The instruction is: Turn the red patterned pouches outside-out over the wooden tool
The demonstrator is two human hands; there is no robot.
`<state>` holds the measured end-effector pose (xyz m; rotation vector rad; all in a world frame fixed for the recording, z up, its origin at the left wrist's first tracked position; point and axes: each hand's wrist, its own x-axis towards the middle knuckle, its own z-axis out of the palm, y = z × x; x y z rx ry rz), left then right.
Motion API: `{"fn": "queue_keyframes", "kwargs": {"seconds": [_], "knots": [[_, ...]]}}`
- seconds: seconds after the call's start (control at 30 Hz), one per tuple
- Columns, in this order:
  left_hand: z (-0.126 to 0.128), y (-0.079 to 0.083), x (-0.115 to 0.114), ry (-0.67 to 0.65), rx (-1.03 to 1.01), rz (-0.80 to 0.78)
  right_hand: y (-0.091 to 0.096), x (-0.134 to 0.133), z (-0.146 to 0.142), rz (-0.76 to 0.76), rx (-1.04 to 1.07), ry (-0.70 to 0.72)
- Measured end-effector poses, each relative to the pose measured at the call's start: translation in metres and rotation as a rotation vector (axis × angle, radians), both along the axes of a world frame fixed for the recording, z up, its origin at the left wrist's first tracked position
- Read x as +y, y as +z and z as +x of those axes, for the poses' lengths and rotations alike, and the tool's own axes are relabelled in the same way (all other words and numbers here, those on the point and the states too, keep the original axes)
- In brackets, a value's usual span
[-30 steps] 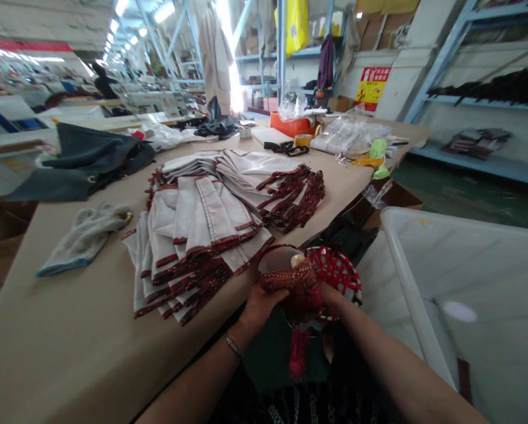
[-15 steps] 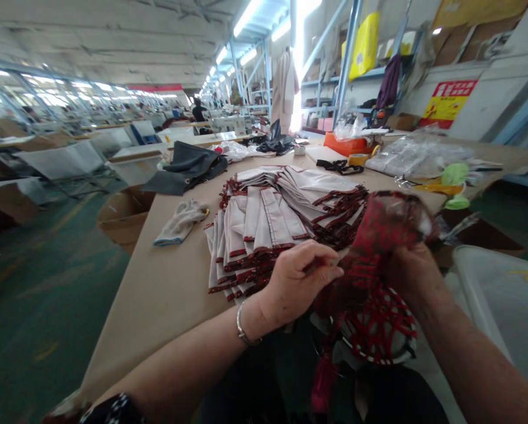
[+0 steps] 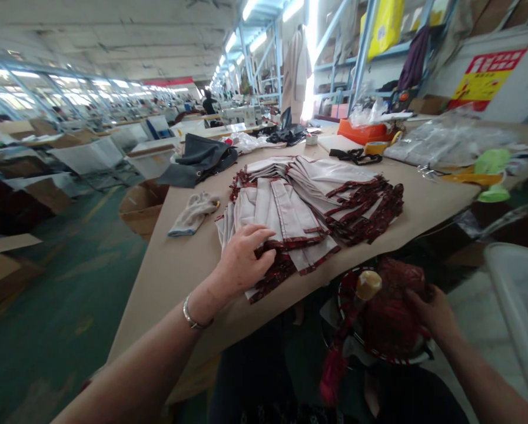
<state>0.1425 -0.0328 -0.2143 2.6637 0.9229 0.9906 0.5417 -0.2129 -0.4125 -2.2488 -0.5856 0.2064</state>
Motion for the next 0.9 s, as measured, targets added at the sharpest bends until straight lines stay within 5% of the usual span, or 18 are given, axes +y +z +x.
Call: {"fn": "queue_keyframes", "kwargs": {"seconds": [0.07,0.17,0.27,0.33,0.43,0.6,0.77,0.9], "knots": [[-0.002,-0.003,0.002,0.012,0.019,0.019,0.022,0.006,-0.025,0.106,-0.005,0.02],[0.003,-0.005,0.007,0.036,0.039,0.051,0.103,0.017,-0.083,0.414,-0.15,0.207],[0.009,-0.005,0.011,0.043,0.038,0.036,0.184,0.036,-0.149,0.615,-0.406,0.762],[0.01,-0.005,0.012,0.044,0.036,0.011,0.216,0.059,-0.185,0.606,-0.499,1.071],[0.009,-0.001,0.014,0.016,0.023,-0.016,0.232,0.105,-0.22,0.396,-0.681,1.261],[0.002,0.025,0.013,0.009,0.006,0.036,0.239,0.156,-0.237,0.134,-0.753,1.269],[-0.005,0.057,0.001,0.088,0.031,0.193,0.254,0.152,-0.231,-0.054,-0.926,1.19],[-0.016,0.065,-0.009,0.162,0.044,0.273,0.257,0.136,-0.211,-0.118,-0.823,1.273]]}}
